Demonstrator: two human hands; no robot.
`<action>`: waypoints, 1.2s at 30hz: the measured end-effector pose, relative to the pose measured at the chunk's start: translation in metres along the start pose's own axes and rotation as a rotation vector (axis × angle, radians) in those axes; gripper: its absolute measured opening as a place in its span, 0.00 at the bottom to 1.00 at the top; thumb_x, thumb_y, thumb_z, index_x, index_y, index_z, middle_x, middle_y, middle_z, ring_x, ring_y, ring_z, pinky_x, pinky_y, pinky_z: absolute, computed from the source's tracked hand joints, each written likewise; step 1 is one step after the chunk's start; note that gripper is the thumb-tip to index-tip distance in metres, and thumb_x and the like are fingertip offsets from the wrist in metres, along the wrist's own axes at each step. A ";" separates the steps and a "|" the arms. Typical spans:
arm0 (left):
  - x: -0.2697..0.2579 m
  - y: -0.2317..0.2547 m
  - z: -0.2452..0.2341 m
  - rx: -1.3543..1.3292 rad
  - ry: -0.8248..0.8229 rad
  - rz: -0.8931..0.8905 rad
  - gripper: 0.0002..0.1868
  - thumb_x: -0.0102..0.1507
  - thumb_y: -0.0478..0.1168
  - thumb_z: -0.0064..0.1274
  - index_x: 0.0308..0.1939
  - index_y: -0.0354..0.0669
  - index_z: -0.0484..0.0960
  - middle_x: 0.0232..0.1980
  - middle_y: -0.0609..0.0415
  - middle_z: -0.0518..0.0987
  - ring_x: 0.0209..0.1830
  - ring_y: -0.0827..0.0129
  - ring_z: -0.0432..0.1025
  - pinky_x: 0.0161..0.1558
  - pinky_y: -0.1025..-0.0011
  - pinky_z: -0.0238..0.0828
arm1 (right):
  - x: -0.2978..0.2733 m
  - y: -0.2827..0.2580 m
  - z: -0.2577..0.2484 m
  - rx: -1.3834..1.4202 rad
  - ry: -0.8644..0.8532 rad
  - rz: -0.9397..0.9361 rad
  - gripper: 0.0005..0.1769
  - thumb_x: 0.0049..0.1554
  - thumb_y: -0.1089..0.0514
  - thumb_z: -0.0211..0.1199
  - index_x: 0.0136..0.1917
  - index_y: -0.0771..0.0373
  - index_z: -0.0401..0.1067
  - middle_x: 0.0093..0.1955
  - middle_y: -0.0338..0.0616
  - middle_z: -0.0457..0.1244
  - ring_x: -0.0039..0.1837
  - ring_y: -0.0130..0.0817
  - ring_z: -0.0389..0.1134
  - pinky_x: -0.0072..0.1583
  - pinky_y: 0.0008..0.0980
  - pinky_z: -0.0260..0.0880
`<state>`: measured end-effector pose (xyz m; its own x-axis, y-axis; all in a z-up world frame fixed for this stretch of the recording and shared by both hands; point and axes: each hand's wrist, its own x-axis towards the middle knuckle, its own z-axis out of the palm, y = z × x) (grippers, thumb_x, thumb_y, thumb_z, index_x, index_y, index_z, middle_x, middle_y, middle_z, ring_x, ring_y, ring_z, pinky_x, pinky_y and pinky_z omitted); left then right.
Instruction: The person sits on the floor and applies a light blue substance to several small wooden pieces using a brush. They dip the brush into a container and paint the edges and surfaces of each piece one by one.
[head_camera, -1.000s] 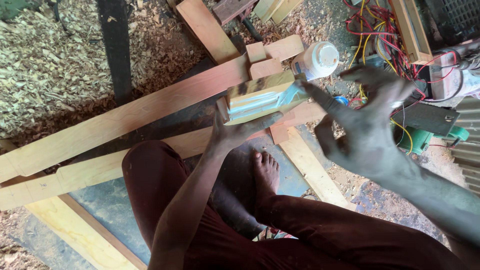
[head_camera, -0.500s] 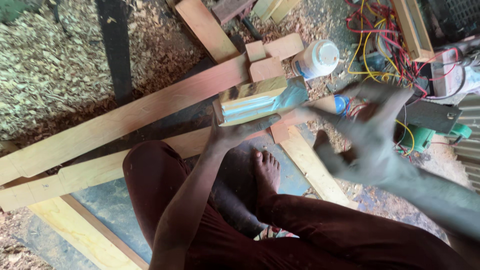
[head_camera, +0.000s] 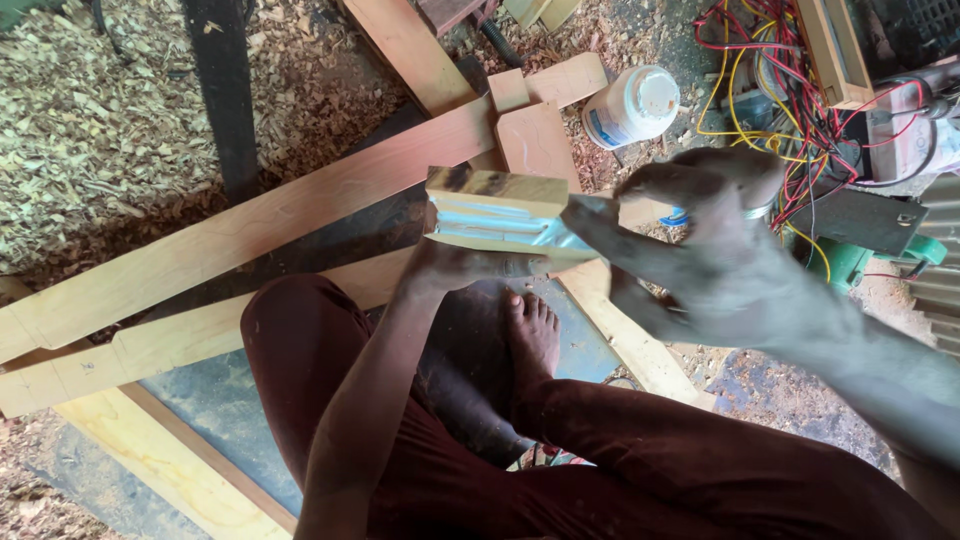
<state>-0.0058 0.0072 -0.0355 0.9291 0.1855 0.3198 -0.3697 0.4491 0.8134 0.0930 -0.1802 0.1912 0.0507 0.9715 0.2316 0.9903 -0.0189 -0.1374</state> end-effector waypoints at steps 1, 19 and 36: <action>-0.001 -0.003 -0.002 0.012 -0.032 -0.020 0.37 0.53 0.45 0.77 0.60 0.34 0.77 0.56 0.50 0.81 0.56 0.68 0.77 0.57 0.67 0.81 | -0.001 0.003 -0.005 0.048 0.013 -0.034 0.27 0.44 0.63 0.73 0.59 0.55 0.80 0.61 0.49 0.49 0.63 0.47 0.51 0.62 0.47 0.58; 0.011 0.014 0.002 0.476 0.132 0.277 0.37 0.52 0.45 0.74 0.60 0.32 0.75 0.55 0.47 0.80 0.54 0.65 0.76 0.61 0.63 0.76 | -0.007 0.004 -0.005 0.292 0.132 0.260 0.30 0.50 0.52 0.70 0.66 0.60 0.74 0.60 0.51 0.49 0.65 0.43 0.50 0.63 0.38 0.56; 0.010 0.010 0.040 0.524 0.488 0.181 0.25 0.61 0.36 0.68 0.59 0.33 0.78 0.51 0.50 0.84 0.48 0.69 0.81 0.50 0.70 0.84 | 0.017 -0.046 0.042 0.441 0.058 0.177 0.44 0.49 0.55 0.74 0.75 0.67 0.63 0.60 0.54 0.51 0.66 0.47 0.53 0.67 0.44 0.53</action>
<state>-0.0004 -0.0214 -0.0044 0.6999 0.6394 0.3183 -0.3519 -0.0791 0.9327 0.0428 -0.1525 0.1607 0.2334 0.9473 0.2193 0.8172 -0.0688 -0.5722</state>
